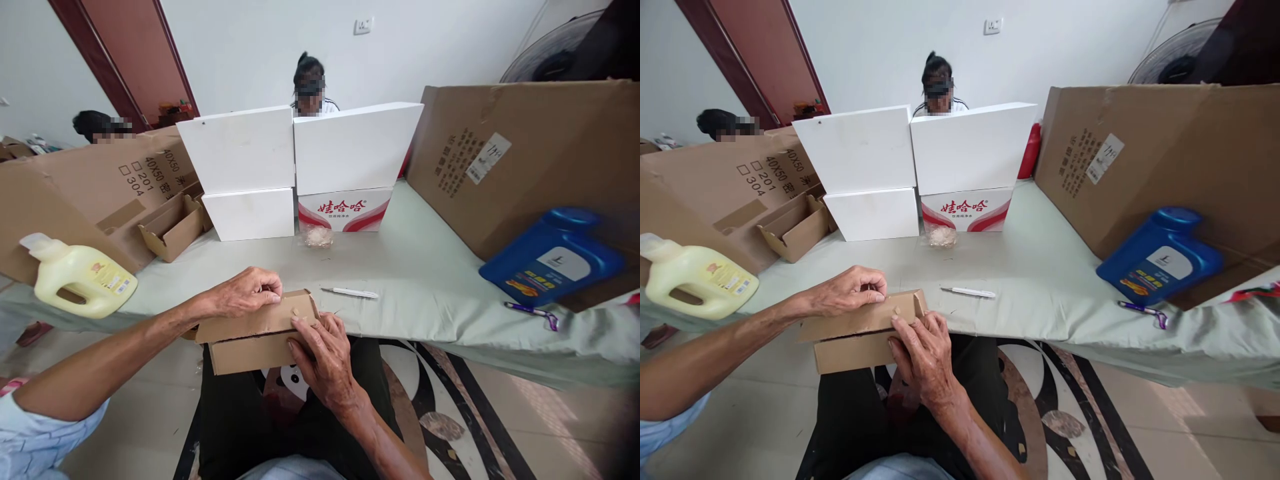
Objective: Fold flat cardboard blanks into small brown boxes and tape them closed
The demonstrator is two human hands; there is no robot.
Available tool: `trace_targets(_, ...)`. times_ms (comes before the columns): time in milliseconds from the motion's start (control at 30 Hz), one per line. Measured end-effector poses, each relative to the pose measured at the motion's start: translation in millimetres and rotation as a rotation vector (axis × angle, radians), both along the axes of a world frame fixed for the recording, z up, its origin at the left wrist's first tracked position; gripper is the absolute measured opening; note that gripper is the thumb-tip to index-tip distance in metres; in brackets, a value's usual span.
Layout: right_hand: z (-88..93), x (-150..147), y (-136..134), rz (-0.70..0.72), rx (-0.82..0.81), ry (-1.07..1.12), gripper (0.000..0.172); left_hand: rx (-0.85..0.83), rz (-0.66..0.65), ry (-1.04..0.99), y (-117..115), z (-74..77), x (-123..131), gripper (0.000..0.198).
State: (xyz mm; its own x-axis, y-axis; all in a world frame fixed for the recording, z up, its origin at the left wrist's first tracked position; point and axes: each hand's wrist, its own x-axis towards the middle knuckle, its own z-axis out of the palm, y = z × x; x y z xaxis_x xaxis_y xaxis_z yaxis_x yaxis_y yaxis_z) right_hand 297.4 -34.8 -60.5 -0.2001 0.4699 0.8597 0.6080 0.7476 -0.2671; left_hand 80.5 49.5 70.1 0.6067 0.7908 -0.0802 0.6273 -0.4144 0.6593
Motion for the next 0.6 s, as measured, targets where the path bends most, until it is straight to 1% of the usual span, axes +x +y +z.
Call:
trace_targets(100, -0.4, 0, 0, -0.001, 0.0, 0.006, 0.027, -0.031, 0.031, -0.018, 11, 0.8, 0, 0.025)
trace_targets(200, -0.7, -1, -2, 0.004, -0.007, 0.013, 0.026, -0.066, 0.005, -0.019, 20, 3.4, 3, 0.028)
trace_targets(267, -0.7, -2, -4, 0.009, -0.007, 0.02, 0.026, -0.006, 0.015, 0.008, 32, 4.1, 7, 0.029)
trace_targets(300, -0.8, -2, -5, 0.012, -0.005, 0.024, 0.027, 0.058, 0.035, 0.041, 42, 3.9, 10, 0.029)
trace_targets(367, -1.6, -4, -7, 0.007, 0.004, 0.042, 0.027, 0.215, 0.071, 0.137, 71, 1.9, 19, 0.029)
trace_targets(433, -4.4, -5, -8, 0.001, 0.013, 0.059, 0.028, 0.351, 0.084, 0.231, 110, -1.9, 34, 0.029)
trace_targets(533, -14.0, -7, -7, -0.017, 0.066, 0.094, 0.025, 0.45, 0.071, 0.305, 171, -12.7, 69, 0.031)
trace_targets(600, -23.5, -12, -5, -0.056, 0.14, 0.128, 0.022, 0.487, 0.047, 0.364, 207, -25.1, 96, 0.03)
